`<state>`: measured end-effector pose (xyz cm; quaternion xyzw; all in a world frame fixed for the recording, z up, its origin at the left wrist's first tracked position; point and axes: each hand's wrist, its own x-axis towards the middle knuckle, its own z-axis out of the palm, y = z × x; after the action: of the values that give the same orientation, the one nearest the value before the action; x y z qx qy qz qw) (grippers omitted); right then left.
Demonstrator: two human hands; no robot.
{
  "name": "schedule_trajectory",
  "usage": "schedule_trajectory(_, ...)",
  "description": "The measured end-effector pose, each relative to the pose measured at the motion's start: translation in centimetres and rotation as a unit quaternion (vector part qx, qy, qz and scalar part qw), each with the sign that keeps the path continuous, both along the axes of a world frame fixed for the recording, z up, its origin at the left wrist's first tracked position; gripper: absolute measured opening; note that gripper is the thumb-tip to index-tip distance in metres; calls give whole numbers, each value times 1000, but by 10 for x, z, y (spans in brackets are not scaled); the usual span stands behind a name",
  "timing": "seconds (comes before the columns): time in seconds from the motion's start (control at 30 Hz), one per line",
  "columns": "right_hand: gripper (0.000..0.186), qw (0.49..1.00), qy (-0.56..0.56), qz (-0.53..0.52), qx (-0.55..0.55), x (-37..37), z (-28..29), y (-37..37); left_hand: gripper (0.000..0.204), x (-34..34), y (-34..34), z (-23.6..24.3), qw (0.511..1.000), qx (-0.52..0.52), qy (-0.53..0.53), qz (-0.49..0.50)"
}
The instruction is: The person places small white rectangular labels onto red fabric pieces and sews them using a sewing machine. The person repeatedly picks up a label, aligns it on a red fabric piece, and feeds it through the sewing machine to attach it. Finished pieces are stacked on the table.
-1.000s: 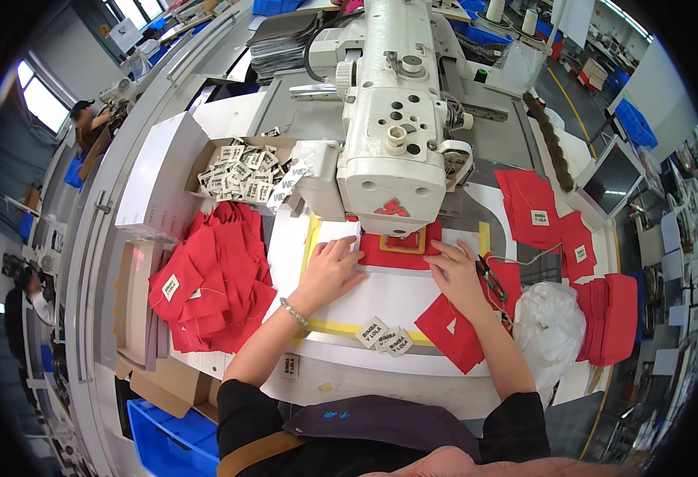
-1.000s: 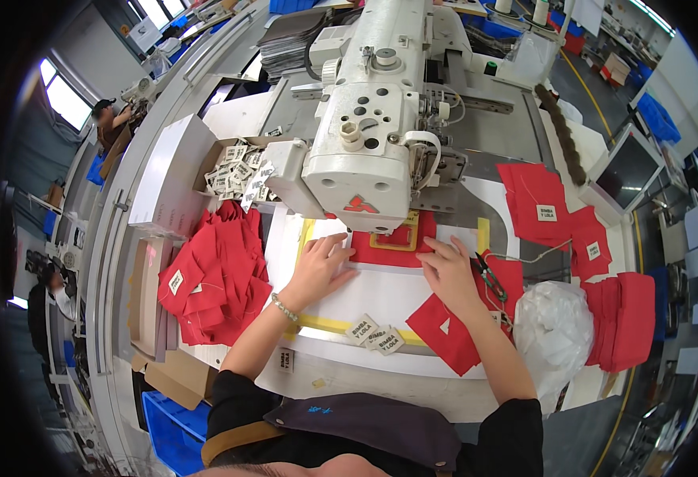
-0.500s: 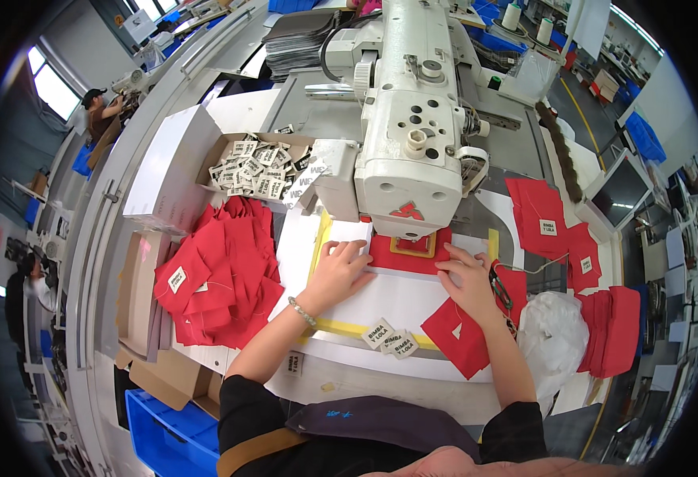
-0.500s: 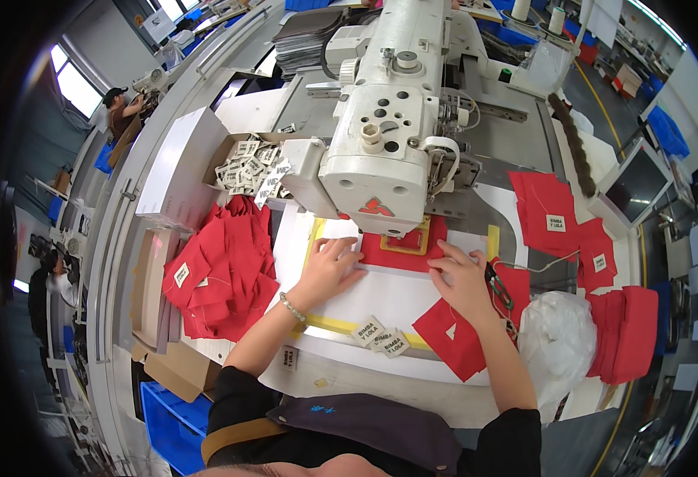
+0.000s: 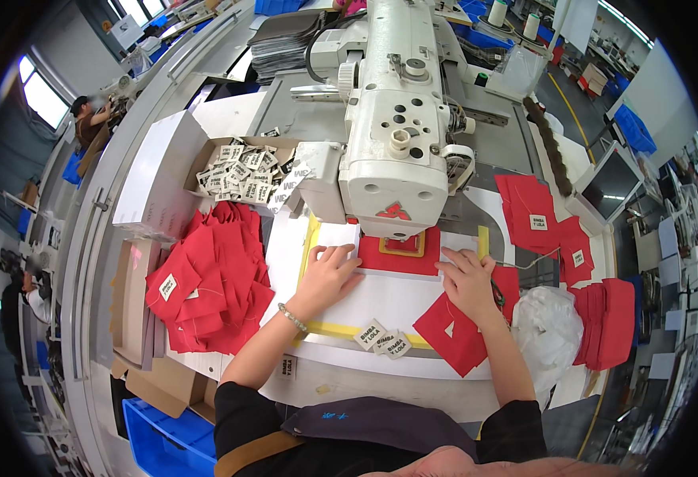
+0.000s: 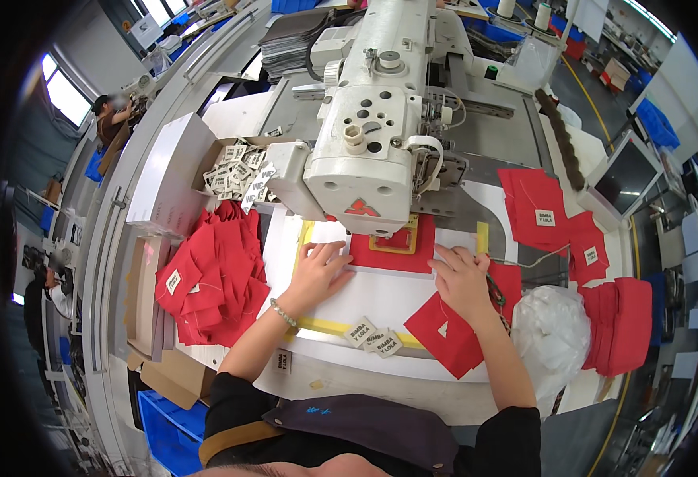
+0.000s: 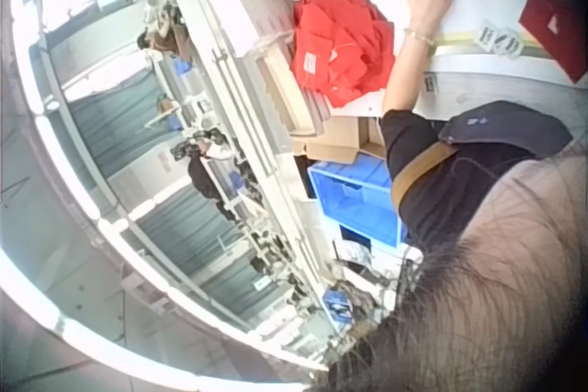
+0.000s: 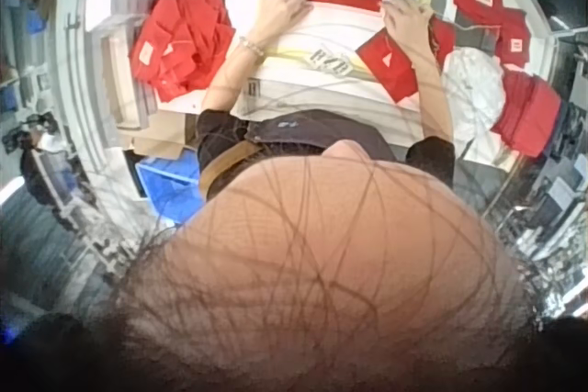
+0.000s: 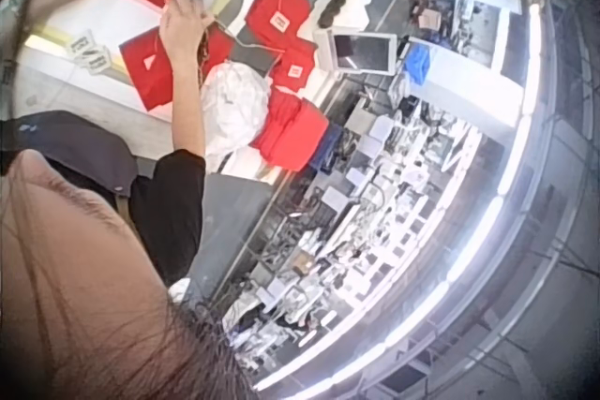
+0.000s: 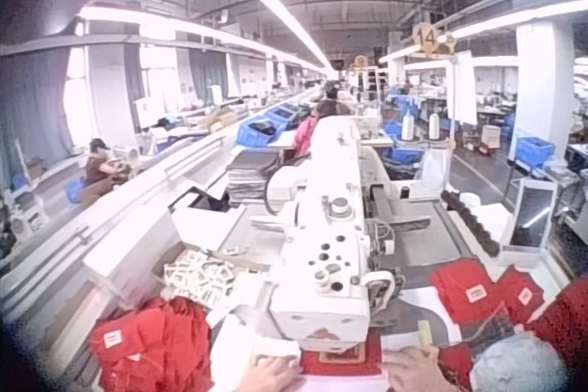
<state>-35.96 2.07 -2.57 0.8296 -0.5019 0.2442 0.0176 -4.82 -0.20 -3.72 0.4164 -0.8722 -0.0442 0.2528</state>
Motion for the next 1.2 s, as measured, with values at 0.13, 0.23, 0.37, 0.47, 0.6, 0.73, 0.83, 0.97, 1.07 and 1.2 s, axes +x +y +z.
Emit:
schedule_trajectory(0.13,26,998,36,40,-24,-1,-8,4,23,1,1,-2,1000,6,1,7)
schedule_trajectory(0.23,28,997,55,48,-27,0,-11,7,22,-1,1,0,1000,4,-1,6)
schedule_trajectory(0.37,28,996,67,44,-31,2,-10,9,22,2,1,2,1000,-8,-6,-3)
schedule_trajectory(0.47,26,996,67,33,-41,4,-12,12,19,4,2,1,999,-26,-25,-9)
schedule_trajectory(0.6,25,997,59,23,-46,5,-13,16,17,4,3,-5,996,-66,-54,-18)
schedule_trajectory(0.73,26,997,58,20,-47,6,-12,18,14,4,3,-7,993,-90,-70,-21)
schedule_trajectory(0.83,27,997,61,17,-47,5,-12,19,11,1,2,0,991,-86,-95,-28)
schedule_trajectory(0.97,27,997,65,17,-48,6,-13,19,12,1,0,-3,994,-45,-98,-24)
schedule_trajectory(1.07,27,996,66,15,-51,7,-14,19,14,2,-2,1,995,-12,-97,-28)
schedule_trajectory(1.2,27,996,69,14,-60,8,-15,19,18,2,-3,2,996,11,-89,-28)
